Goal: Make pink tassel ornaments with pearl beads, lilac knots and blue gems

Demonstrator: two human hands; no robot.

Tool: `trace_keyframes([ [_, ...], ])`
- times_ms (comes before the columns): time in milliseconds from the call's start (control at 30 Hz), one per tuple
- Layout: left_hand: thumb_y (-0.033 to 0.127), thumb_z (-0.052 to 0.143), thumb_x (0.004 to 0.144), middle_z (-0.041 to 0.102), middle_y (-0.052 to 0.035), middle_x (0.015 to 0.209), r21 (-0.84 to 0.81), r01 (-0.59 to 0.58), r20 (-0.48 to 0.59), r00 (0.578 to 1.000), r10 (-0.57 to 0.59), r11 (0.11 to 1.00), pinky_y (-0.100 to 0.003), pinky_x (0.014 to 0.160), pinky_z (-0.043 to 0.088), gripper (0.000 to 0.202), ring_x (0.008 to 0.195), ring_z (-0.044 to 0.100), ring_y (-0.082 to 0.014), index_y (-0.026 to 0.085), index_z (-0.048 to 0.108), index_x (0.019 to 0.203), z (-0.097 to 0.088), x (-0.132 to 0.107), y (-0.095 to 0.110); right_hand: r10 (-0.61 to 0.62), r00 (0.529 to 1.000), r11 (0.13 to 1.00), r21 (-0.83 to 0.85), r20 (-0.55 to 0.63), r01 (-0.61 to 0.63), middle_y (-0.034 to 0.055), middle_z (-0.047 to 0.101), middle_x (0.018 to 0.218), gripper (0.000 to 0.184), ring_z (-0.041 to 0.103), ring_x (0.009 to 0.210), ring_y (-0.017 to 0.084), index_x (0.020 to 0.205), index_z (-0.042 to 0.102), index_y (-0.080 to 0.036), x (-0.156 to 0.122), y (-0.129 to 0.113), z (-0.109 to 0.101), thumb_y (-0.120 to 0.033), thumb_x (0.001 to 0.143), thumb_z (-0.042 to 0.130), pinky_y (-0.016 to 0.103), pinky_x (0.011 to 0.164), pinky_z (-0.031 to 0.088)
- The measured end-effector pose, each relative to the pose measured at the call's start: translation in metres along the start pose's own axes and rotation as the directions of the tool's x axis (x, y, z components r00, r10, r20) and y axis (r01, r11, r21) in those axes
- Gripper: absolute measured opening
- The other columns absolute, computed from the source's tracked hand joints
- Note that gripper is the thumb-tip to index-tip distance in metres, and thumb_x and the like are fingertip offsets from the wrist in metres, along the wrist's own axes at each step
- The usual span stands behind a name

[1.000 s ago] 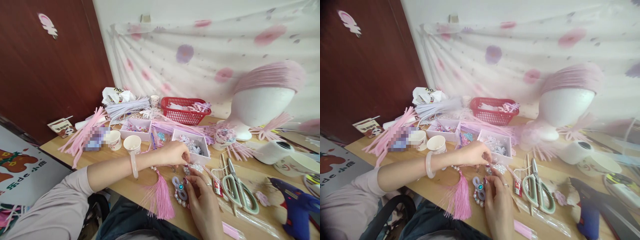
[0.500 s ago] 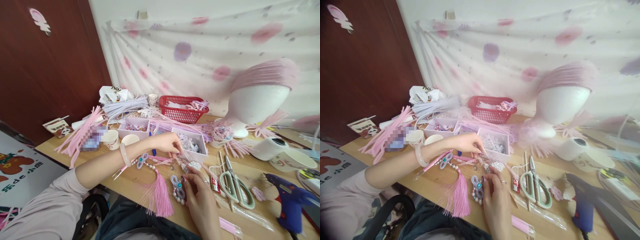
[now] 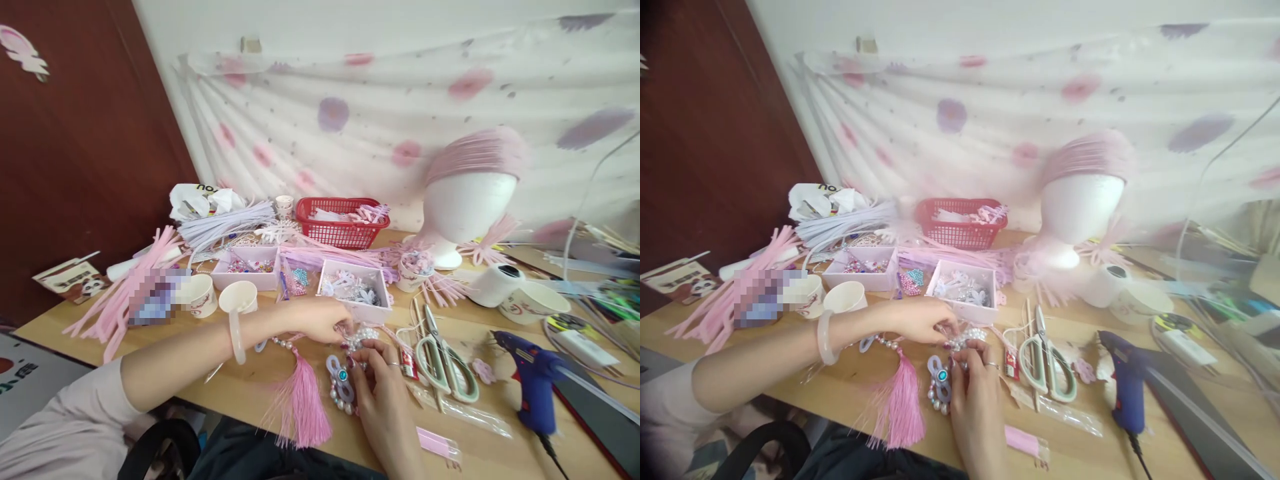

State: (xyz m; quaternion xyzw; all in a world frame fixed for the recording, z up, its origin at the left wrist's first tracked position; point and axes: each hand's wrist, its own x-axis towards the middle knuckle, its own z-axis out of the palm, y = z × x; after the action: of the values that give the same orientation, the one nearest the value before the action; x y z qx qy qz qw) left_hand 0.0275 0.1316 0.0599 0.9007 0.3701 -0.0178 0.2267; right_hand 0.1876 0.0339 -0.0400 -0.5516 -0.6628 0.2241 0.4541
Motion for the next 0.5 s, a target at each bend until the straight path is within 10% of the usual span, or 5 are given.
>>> trace_keyframes([
  [333,0.016,0.051,0.09,0.078,-0.0018,0.113,-0.114,0.007,0.143,0.99,0.01,0.993,-0.022,0.074,0.049,0.038,0.089,0.072,-0.0175,0.025,0.071,0.121,0.012,-0.012,0.0,-0.006,0.999,0.999,-0.032,0.035,0.007,0.0127,0.057,0.115,0.021,0.065,0.102,0.027,0.086,0.063,-0.021,-0.004,0.003,-0.003,-0.024,0.096,0.044,0.04,0.085,0.053],
  [500,0.016,0.054,0.089,0.073,-0.0101,0.118,-0.127,0.019,0.035,0.999,-0.015,0.992,-0.033,0.09,0.046,0.027,0.108,0.067,-0.0267,0.019,0.069,0.111,0.022,-0.015,0.001,-0.037,0.999,0.997,-0.071,0.036,0.039,0.0117,0.059,0.115,0.02,0.067,0.1,0.025,0.088,0.062,-0.022,-0.005,0.006,-0.001,-0.019,0.095,0.044,0.036,0.08,0.055],
])
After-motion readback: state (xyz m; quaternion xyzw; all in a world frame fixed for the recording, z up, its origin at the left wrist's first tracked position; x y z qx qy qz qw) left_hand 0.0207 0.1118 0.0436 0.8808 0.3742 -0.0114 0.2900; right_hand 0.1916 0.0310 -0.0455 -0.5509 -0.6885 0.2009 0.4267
